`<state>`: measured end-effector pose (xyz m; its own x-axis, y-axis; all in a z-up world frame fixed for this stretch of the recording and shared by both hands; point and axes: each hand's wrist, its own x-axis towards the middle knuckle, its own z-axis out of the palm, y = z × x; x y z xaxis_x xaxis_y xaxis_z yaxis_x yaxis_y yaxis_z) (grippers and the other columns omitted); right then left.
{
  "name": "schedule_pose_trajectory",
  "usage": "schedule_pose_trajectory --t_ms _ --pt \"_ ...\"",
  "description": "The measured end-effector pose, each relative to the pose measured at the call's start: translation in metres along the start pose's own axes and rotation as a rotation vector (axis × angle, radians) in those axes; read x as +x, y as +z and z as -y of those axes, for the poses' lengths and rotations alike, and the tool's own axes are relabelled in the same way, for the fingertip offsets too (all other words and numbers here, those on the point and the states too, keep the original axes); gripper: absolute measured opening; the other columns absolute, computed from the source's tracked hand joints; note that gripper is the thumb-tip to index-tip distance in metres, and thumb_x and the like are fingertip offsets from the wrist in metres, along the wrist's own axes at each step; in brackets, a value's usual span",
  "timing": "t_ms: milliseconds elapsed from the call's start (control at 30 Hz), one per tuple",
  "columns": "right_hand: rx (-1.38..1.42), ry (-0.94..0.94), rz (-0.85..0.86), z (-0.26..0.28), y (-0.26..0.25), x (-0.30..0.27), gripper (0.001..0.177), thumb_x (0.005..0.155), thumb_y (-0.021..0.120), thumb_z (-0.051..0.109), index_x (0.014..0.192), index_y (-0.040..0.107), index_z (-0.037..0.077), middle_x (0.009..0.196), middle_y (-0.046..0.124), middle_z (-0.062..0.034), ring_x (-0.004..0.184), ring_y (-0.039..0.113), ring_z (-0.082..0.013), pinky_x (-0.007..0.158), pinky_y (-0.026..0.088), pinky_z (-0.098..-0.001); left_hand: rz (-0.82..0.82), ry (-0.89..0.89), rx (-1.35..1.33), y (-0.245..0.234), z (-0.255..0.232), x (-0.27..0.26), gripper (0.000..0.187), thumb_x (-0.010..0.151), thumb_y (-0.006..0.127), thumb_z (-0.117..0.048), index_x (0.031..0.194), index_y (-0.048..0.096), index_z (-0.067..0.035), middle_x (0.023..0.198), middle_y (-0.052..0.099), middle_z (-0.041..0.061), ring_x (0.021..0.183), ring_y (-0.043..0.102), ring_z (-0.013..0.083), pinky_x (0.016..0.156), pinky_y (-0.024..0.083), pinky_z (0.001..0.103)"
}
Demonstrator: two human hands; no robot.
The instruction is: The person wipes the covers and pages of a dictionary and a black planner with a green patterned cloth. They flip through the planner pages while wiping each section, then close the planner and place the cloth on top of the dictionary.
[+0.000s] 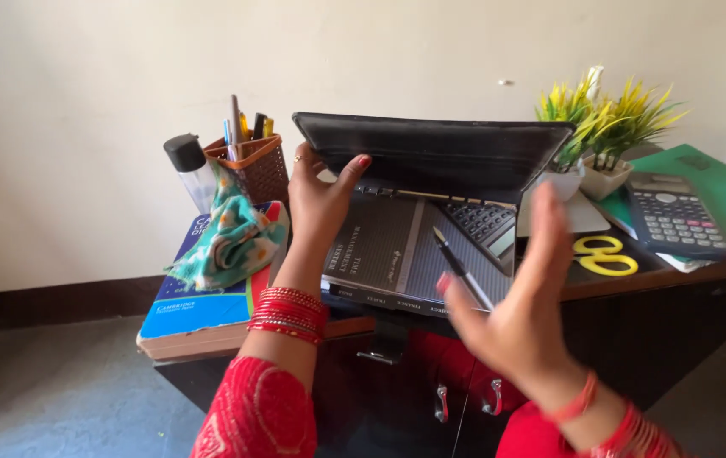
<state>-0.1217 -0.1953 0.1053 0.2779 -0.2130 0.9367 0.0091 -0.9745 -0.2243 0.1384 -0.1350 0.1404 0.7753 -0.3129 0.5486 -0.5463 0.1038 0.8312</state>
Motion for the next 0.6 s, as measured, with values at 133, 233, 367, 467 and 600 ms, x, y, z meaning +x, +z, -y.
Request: schedule_pose_trajectory --t_ms 133,233,367,467,600 --pt "-0.201 -0.323 0.5 -0.009 0.002 -0.027 0.109 0.078 0.073 0.076 0.155 0.036 0.009 0.163 0.035 -0.017 0.142 0.04 -0.0373 0.115 0.032 -0.0566 0.032 -0.014 0.164 -0.005 -0.021 0.009 0.058 0.074 0.083 -0.051 0.111 0.061 -0.011 0.107 0.078 0.007 0.096 0.076 0.0223 0.075 0.057 0.037" --pt "-0.478 -0.48 0.518 -0.03 0.01 -0.036 0.111 0.058 0.087 0.071 0.146 0.049 0.014 0.148 0.052 -0.0106 0.134 0.049 -0.0293 0.12 0.035 -0.053 0.035 -0.041 0.379 -0.015 -0.042 0.021 0.06 0.068 0.086 -0.059 0.098 0.067 -0.011 0.092 0.075 0.006 0.084 0.071 0.0238 0.07 0.054 0.04" --pt "-0.45 -0.516 0.508 -0.042 -0.01 -0.027 0.102 0.05 0.096 0.052 0.138 0.058 0.017 0.148 0.055 -0.0064 0.127 0.054 -0.0285 0.114 0.04 -0.0526 0.057 0.019 0.487 -0.044 -0.049 0.031 0.053 0.07 0.091 -0.054 0.083 0.06 -0.012 0.077 0.065 0.002 0.071 0.061 0.0193 0.063 0.046 0.037" --pt "-0.533 -0.569 0.483 -0.056 -0.021 -0.016 0.09 0.054 0.08 0.023 0.141 0.056 0.025 0.147 0.055 -0.0021 0.124 0.054 -0.0268 0.111 0.042 -0.0533 0.127 0.026 0.535 -0.066 -0.08 0.01 0.066 0.073 0.09 -0.041 0.11 0.043 -0.014 0.09 0.064 0.004 0.08 0.061 0.0253 0.068 0.047 0.043" --pt "-0.528 -0.52 0.542 -0.103 -0.027 0.0 0.087 0.062 0.077 0.026 0.145 0.053 0.034 0.144 0.058 0.0 0.126 0.054 -0.0284 0.109 0.04 -0.0563 0.114 -0.028 0.588 -0.09 -0.104 -0.026 0.089 0.075 0.08 -0.033 0.149 0.032 -0.023 0.115 0.07 0.012 0.109 0.064 0.0401 0.087 0.05 0.051"
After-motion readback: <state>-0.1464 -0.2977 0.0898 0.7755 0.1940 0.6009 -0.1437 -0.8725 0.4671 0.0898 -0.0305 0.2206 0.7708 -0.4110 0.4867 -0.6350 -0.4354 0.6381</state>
